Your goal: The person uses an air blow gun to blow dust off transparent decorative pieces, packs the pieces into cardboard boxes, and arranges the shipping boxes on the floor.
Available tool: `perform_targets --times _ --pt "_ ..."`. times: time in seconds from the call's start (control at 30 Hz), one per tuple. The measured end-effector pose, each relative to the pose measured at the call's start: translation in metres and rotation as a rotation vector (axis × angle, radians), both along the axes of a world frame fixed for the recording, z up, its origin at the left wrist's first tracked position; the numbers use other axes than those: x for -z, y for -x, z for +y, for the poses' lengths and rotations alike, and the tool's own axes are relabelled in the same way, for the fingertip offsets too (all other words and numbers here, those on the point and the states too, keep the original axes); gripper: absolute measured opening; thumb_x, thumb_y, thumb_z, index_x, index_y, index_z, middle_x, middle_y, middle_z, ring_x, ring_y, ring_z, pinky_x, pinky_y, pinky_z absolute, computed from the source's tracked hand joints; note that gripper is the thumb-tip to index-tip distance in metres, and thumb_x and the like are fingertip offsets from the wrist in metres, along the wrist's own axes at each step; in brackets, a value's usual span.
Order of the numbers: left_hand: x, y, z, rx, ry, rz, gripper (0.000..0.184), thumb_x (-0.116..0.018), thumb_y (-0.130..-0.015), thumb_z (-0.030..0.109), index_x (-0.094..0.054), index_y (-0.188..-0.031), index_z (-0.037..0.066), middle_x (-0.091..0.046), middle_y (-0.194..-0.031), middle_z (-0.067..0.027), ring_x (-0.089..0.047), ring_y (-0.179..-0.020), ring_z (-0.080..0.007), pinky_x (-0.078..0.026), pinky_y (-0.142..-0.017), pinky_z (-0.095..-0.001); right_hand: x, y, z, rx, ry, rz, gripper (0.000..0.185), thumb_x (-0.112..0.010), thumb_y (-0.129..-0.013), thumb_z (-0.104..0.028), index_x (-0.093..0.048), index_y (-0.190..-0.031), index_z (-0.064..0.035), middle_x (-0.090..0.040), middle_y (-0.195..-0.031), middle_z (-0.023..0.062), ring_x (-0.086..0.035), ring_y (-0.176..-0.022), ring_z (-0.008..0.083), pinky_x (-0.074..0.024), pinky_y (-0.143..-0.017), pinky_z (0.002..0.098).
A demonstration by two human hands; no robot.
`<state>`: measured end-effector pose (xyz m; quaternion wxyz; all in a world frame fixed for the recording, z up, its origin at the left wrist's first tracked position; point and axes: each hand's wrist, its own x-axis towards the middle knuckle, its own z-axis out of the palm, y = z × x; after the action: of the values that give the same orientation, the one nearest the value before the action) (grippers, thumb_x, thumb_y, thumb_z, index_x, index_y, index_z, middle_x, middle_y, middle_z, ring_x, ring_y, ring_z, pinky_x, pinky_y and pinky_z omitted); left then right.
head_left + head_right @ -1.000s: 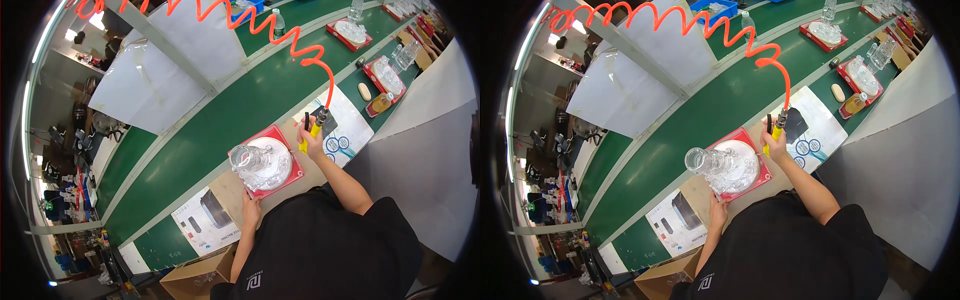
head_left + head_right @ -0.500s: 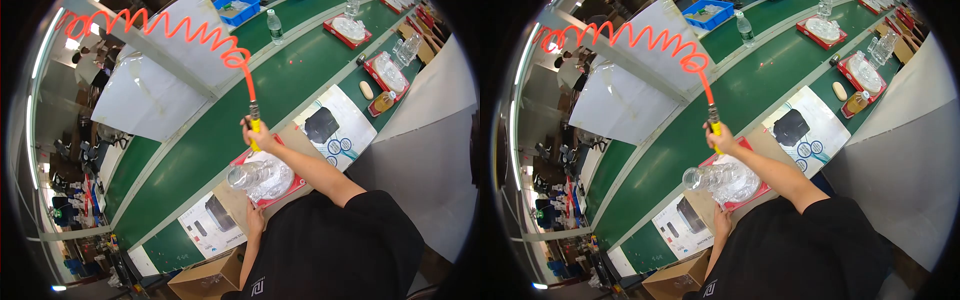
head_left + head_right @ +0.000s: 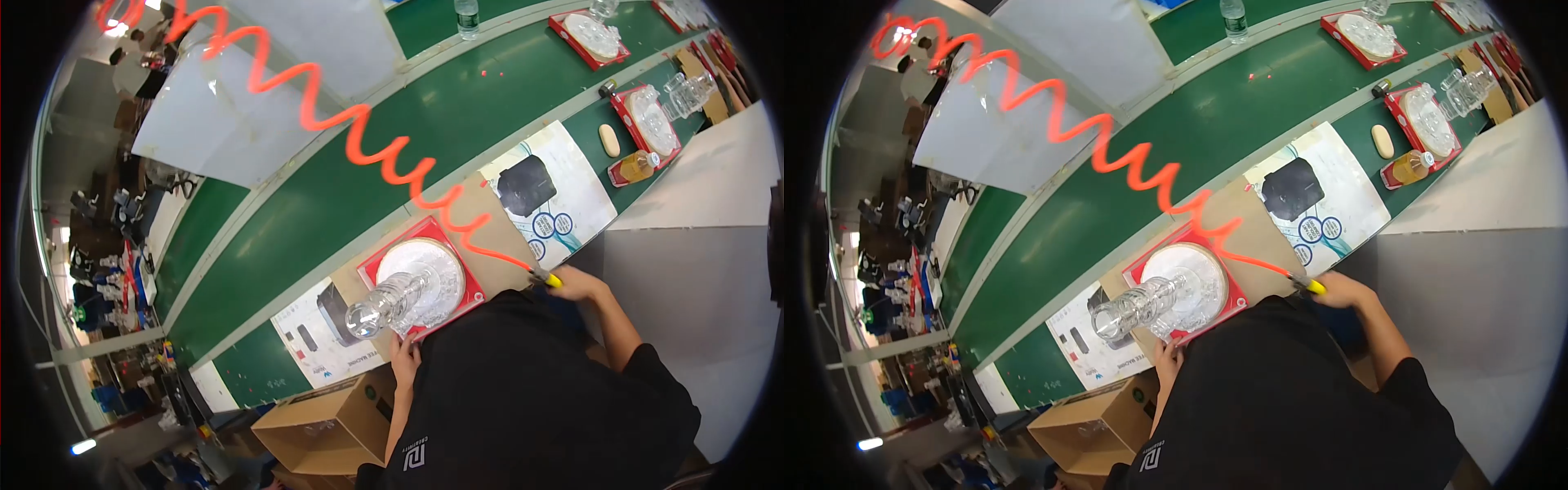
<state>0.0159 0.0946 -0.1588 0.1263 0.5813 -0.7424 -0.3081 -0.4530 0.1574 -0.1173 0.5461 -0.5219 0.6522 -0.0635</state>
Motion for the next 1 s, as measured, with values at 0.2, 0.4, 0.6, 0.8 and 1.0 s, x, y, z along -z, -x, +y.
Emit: perform_targets --times 0.2,0.4,0.6,0.8,1.0 --pt "-0.019 0.020 0.014 -0.108 0.009 0.074 0.047 -0.063 -0.082 0.003 -0.056 -0.128 0.010 -0.042 -0.138 -0.0258 -0.046 -0.124 -0.0437 -0.040 -0.101 -0.0433 0.069 0.014 0.084 0.300 -0.241 0.019 0.032 -0.068 -0.078 -0.023 -0.067 -0.104 -0.0039 -0.069 -0.091 0.0207 -0.067 -0.087 0.0346 -0.0512 -0.077 0.0438" --pt "-0.038 0.017 0.049 -0.272 0.014 0.058 0.054 -0.058 -0.087 0.003 -0.042 -0.138 0.000 -0.046 -0.136 -0.0224 -0.047 -0.125 -0.0387 -0.039 -0.103 -0.0409 0.051 0.026 0.027 -0.183 -0.359 0.385 0.040 -0.068 -0.080 -0.037 -0.069 -0.098 -0.0017 -0.069 -0.098 0.0210 -0.068 -0.088 0.0344 -0.0526 -0.077 0.0433" --pt "-0.046 0.007 0.105 -0.589 -0.208 0.422 0.044 -0.053 -0.094 0.001 -0.043 -0.136 -0.002 -0.065 -0.111 -0.0158 -0.065 -0.100 -0.0244 -0.049 -0.089 -0.0334 -0.096 -0.020 -0.074 -0.233 -0.120 -0.767 0.022 -0.069 -0.084 -0.019 -0.072 -0.097 -0.0023 -0.070 -0.107 0.0112 -0.064 -0.104 0.0193 -0.0492 -0.089 0.0327" --pt "-0.060 -0.037 0.134 -0.594 -0.209 0.463 0.033 -0.051 -0.095 0.001 -0.052 -0.128 -0.001 -0.068 -0.105 -0.0136 -0.067 -0.095 -0.0194 -0.050 -0.086 -0.0309 -0.133 -0.165 -0.185 0.037 1.177 -0.839 0.070 -0.079 -0.076 -0.014 -0.047 -0.136 -0.0013 -0.045 -0.142 0.0158 -0.047 -0.128 0.0261 -0.0383 -0.106 0.0395" --pt "-0.135 -0.113 0.171 -0.680 -0.032 0.597 0.025 -0.050 -0.097 0.001 -0.058 -0.120 -0.003 -0.067 -0.109 -0.0115 -0.064 -0.098 -0.0170 -0.050 -0.086 -0.0272 -0.154 -0.253 -0.225 -0.261 0.601 -0.864 0.067 -0.083 -0.069 -0.037 -0.061 -0.119 0.0009 -0.068 -0.107 0.0076 -0.062 -0.103 0.0165 -0.0460 -0.095 0.0324"
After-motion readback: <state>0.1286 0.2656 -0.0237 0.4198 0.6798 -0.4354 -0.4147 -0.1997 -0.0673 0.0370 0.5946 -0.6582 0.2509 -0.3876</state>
